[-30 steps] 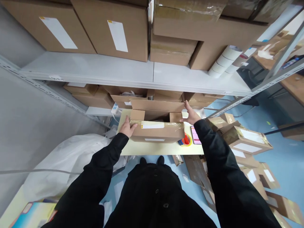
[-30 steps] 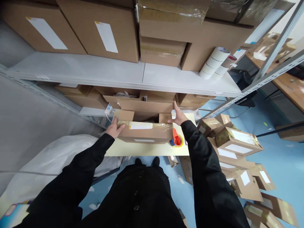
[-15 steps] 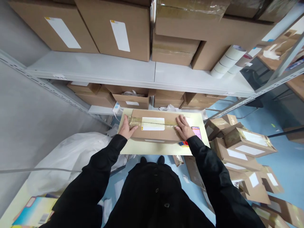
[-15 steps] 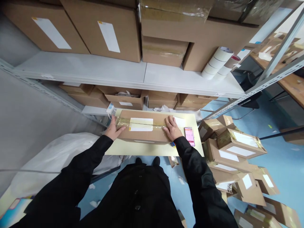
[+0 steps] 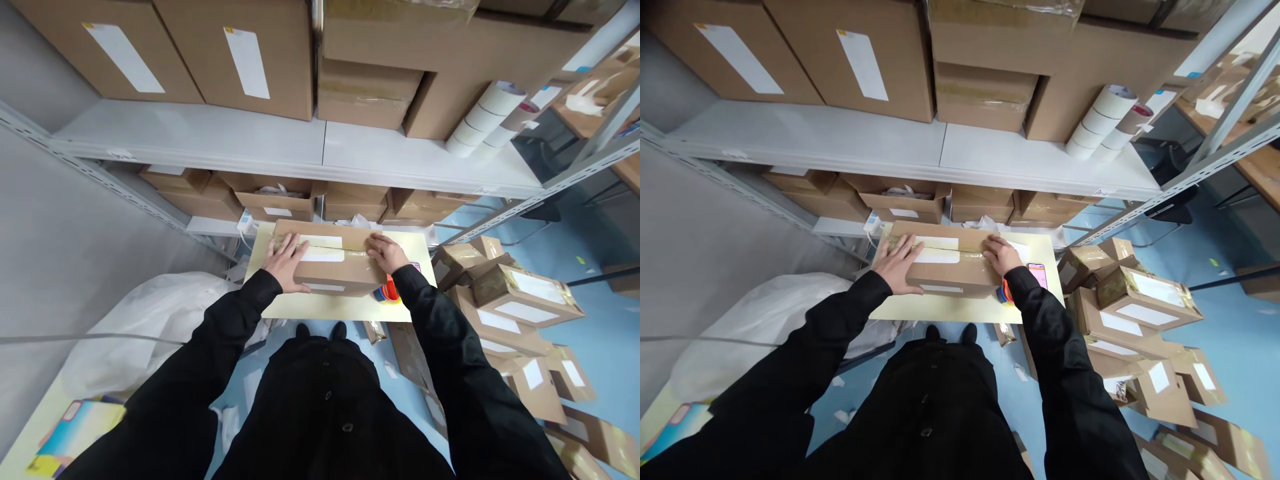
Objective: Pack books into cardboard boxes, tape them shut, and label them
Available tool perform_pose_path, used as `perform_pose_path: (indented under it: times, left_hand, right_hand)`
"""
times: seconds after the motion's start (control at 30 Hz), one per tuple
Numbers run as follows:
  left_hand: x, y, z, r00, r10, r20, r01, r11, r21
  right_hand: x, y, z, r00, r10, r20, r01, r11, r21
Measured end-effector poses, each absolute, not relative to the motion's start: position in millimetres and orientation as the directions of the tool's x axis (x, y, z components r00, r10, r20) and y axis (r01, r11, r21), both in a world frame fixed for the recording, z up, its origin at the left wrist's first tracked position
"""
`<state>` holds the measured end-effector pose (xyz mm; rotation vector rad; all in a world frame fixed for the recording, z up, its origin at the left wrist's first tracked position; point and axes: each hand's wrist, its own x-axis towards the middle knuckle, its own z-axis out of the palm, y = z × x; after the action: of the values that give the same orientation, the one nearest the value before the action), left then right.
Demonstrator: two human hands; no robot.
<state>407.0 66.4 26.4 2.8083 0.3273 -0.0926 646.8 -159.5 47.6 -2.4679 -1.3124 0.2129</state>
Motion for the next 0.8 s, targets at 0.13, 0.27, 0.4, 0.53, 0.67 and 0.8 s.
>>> perform_pose_path:
  times: [0.13,0.27,0.4,0.53,0.67,0.8]
  left_hand:
    - [399.3,58.8,18.5,0.924,0.372,-0.082,0.38,-0.88,0.285]
    - [388.4,53.0,17.8,0.851,0.523,-0.039,0.514,-0.815,0.267]
    - [390.7,49.9,23.7,0.805,0.589,-0.071,0.582,-0.761,0.287]
    - [397.2,48.7,25.6,0.77,0.632,-0.088,0.623,-0.714,0.32]
    - [398.9,49.4,23.9,0.761,0.643,-0.088,0.626,-0.691,0.361]
    - [397.2,51.4,22.6,0.761,0.643,-0.081,0.624,-0.694,0.359]
  right_hand:
    - [660.6,-127.1,36.8,0.459,0.888,0.034,0.817,-0.406,-0.409]
    - [667.5,-73.4,31.5,0.383,0.923,-0.032,0.841,-0.362,-0.402]
    - [673.0,-67.7,44.6,0.409,0.913,-0.002,0.848,-0.381,-0.369]
    - [678.8,-150.8,50.8,0.603,0.786,0.134,0.759,-0.514,-0.4]
    - [652.2,-238.3,13.1,0.838,0.48,-0.26,0.434,-0.874,-0.217]
    - [612.7,-255.0,-42.5,0.801,0.356,-0.481,0.383,-0.923,-0.045]
